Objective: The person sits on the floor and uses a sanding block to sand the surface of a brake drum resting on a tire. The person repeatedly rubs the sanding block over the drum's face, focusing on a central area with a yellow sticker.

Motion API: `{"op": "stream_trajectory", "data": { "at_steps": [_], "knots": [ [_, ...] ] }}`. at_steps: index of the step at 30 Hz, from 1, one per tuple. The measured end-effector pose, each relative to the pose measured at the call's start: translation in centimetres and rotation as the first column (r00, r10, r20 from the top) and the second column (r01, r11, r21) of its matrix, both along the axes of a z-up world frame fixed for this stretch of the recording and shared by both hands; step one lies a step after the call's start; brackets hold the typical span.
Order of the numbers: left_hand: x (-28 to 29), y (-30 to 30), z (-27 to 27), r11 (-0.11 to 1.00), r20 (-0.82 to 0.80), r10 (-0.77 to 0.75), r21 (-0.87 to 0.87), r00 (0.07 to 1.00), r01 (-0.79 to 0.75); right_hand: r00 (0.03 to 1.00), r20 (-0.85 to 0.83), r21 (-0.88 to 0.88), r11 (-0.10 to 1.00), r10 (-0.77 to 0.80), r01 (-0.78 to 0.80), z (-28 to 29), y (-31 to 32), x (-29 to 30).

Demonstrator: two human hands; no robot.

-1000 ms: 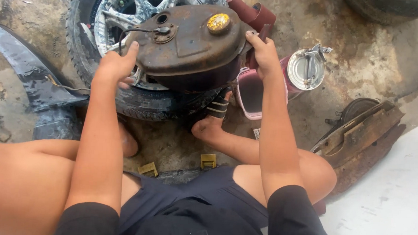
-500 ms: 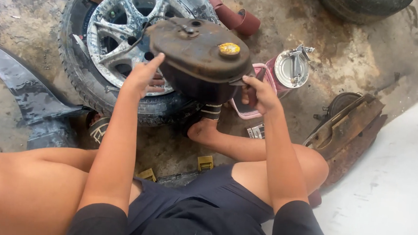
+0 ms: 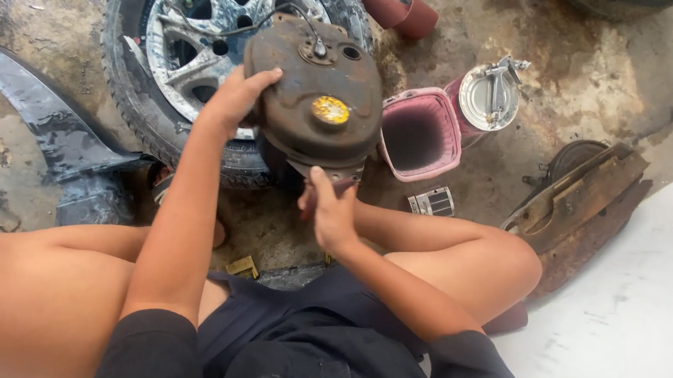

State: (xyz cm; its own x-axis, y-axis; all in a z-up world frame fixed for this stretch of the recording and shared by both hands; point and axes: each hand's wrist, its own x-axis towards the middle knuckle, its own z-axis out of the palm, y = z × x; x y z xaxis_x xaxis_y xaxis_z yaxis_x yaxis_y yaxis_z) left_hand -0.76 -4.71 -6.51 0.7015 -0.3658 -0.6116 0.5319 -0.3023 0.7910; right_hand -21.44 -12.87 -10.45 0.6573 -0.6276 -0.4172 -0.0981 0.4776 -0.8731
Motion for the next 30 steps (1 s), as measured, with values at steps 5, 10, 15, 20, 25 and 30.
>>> {"op": "stream_trajectory", "data": {
  "at_steps": [5, 10, 15, 20, 25, 30],
  "knots": [
    [0.8, 1.8, 2.5, 1.000, 0.104, 0.006, 0.019, 0.995, -0.008, 0.998, -0.055, 0.177, 0.984, 0.019, -0.009, 1.2, 5.2, 3.0],
    [0.5, 3.9, 3.7, 0.998, 0.063, 0.000, 0.063, 0.998, -0.004, 0.997, -0.035, 0.324, 0.945, 0.067, -0.052, 2.5, 10.8, 2.5],
    [-1.2, 4.7, 5.3, 0.951, 0.202, -0.162, 0.294, 0.966, 0.098, 0.901, -0.058, 0.183, 0.891, 0.431, -0.415, 2.2, 10.4, 1.0],
    [-5.9, 4.0, 9.5, 0.801, 0.239, -0.391, 0.564, 0.889, 0.201, 0.569, -0.138, 0.305, 0.582, 0.810, -0.754, 4.4, 5.3, 1.1],
    [-13.0, 5.5, 10.1, 0.794, 0.267, -0.342, 0.595, 0.901, 0.125, 0.222, 0.021, 0.273, 0.208, 0.975, -0.939, 1.3, 1.0, 1.0],
    [-16.3, 7.9, 6.3, 0.794, 0.313, -0.281, 0.607, 0.907, 0.036, 0.035, -0.017, 0.050, 0.036, 0.999, -0.998, 3.0, -2.1, 1.6]
  ]
}}
